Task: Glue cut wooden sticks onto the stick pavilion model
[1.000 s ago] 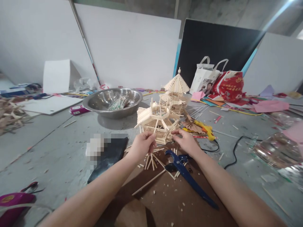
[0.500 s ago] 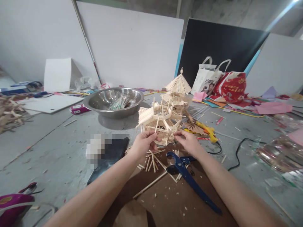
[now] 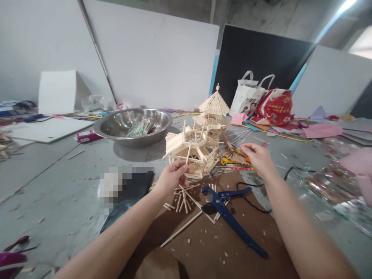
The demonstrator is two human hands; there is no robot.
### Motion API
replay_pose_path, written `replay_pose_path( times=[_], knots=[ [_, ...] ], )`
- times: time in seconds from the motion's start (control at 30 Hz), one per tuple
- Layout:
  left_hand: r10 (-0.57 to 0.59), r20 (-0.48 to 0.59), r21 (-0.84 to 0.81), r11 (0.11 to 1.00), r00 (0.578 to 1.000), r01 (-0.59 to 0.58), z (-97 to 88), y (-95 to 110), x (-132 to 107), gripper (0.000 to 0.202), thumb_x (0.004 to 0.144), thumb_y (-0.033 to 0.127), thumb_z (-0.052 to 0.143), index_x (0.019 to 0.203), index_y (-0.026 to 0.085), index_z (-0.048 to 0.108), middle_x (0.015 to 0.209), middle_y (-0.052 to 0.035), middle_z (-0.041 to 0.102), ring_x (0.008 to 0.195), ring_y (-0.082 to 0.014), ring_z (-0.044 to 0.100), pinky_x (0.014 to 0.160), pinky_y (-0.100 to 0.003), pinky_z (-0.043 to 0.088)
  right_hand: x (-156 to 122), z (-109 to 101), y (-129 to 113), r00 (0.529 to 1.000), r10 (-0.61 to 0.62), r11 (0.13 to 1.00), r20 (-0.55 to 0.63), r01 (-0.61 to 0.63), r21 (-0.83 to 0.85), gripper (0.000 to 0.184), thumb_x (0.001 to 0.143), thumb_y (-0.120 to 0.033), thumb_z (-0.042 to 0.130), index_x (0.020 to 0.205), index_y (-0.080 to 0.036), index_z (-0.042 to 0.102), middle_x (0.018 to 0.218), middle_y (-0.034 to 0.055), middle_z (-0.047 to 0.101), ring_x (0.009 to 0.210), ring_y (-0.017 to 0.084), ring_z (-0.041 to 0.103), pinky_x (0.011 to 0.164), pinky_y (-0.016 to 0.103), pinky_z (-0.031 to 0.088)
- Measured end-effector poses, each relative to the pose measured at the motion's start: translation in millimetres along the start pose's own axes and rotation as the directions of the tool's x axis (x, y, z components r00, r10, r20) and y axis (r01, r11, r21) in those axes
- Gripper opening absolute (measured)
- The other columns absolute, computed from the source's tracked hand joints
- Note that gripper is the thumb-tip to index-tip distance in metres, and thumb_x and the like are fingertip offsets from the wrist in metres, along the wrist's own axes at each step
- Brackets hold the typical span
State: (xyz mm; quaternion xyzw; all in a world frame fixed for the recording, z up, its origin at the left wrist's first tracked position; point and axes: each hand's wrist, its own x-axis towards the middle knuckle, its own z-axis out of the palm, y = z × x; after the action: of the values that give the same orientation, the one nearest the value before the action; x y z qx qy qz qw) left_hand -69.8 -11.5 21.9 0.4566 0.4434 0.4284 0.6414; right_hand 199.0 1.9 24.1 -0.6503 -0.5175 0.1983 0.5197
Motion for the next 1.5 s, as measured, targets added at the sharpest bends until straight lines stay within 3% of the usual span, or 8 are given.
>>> replay_pose_path(
  times=[0.17,0.3,0.5,0.7,0.93,1.2,1.33,1.5],
  knots=[
    [0.023,0.032,0.021,1.000,0.999,-0.023,-3.3,-1,2,0.022,0.068,0.024,0.056,0.087,0.014,0.051,0.066,-0.0010,0.061,0.036,-0.0048,0.047,0.034,-0.016,0.035,22,-24,29,0.981,0.128,0.984,-0.148,-0.145,-0.107,0.028,0.067,-0.035,0.044,0.080,-0.014,0.057,0.083,0.0084,0.064,0.068,0.015,0.058,0.060,0.027,0.044],
    [0.020,0.044,0.022,1.000,0.999,-0.021,-4.3,-1,4,0.019,0.069,0.023,0.055,0.086,0.014,0.051,0.069,-0.0018,0.062,0.036,-0.0045,0.047,0.035,-0.016,0.036,31,-37,51,0.961,0.166,0.935,-0.223,-0.225,-0.276,0.021,0.064,-0.029,0.046,0.075,-0.016,0.059,0.085,0.0097,0.063,0.082,0.021,0.056,0.069,0.030,0.040],
    [0.005,0.059,-0.027,1.000,0.998,-0.003,-5.5,0,3,0.018,0.070,0.020,0.055,0.086,0.014,0.051,0.070,-0.0022,0.062,0.037,-0.0053,0.048,0.034,-0.017,0.036,31,-33,76,0.936,0.324,0.844,-0.139,-0.353,-0.403,0.020,0.057,-0.031,0.058,0.044,-0.018,0.051,0.045,0.0039,0.052,0.064,0.022,0.056,0.056,0.029,0.037],
    [-0.031,0.087,-0.089,0.995,0.996,0.039,-6.6,0,3,0.016,0.072,0.016,0.051,0.087,0.012,0.052,0.073,-0.0044,0.062,0.037,-0.0060,0.049,0.033,-0.019,0.039,24,-27,88,0.875,0.484,0.836,-0.027,-0.471,-0.282,0.023,0.060,-0.039,0.057,0.054,-0.017,0.052,0.037,-0.0039,0.043,0.038,0.010,0.044,0.037,0.021,0.033],
    [-0.012,0.112,-0.097,0.995,0.994,0.023,-8.5,-4,4,0.019,0.071,0.018,0.054,0.089,0.011,0.053,0.077,-0.0070,0.063,0.039,-0.0063,0.051,0.035,-0.018,0.039,19,-33,77,0.807,0.588,0.807,0.051,-0.590,0.022,0.014,0.060,-0.028,0.059,0.065,-0.018,0.051,0.042,-0.0055,0.046,0.032,0.007,0.042,0.031,0.019,0.035],
    [-0.021,0.125,-0.054,0.998,0.992,0.028,-9.1,-7,4,0.016,0.071,0.022,0.055,0.084,0.014,0.051,0.076,-0.0049,0.063,0.039,-0.0053,0.050,0.037,-0.017,0.038,16,-35,51,0.905,0.392,0.846,0.165,-0.425,0.322,0.017,0.055,-0.016,0.060,0.070,-0.018,0.051,0.044,-0.0056,0.050,0.039,0.007,0.048,0.039,0.017,0.041],
    [0.001,0.124,-0.048,0.999,0.992,0.005,-9.4,-8,5,0.018,0.069,0.025,0.057,0.081,0.014,0.050,0.075,-0.0041,0.063,0.039,-0.0048,0.050,0.038,-0.017,0.039,9,-36,19,0.967,0.139,0.888,0.215,-0.218,0.406,0.029,0.052,-0.020,0.065,0.078,-0.020,0.053,0.054,-0.0057,0.055,0.041,0.006,0.046,0.041,0.018,0.040],
    [0.026,0.111,-0.031,0.999,0.994,-0.023,-7.8,-9,3,0.021,0.066,0.030,0.059,0.076,0.013,0.050,0.075,-0.0036,0.062,0.037,-0.0040,0.048,0.037,-0.017,0.037,-15,-27,-29,0.946,-0.116,0.909,0.304,-0.022,0.417,0.013,0.063,-0.026,0.061,0.072,-0.019,0.053,0.046,-0.0059,0.049,0.040,0.008,0.045,0.044,0.022,0.039]
  ],
)
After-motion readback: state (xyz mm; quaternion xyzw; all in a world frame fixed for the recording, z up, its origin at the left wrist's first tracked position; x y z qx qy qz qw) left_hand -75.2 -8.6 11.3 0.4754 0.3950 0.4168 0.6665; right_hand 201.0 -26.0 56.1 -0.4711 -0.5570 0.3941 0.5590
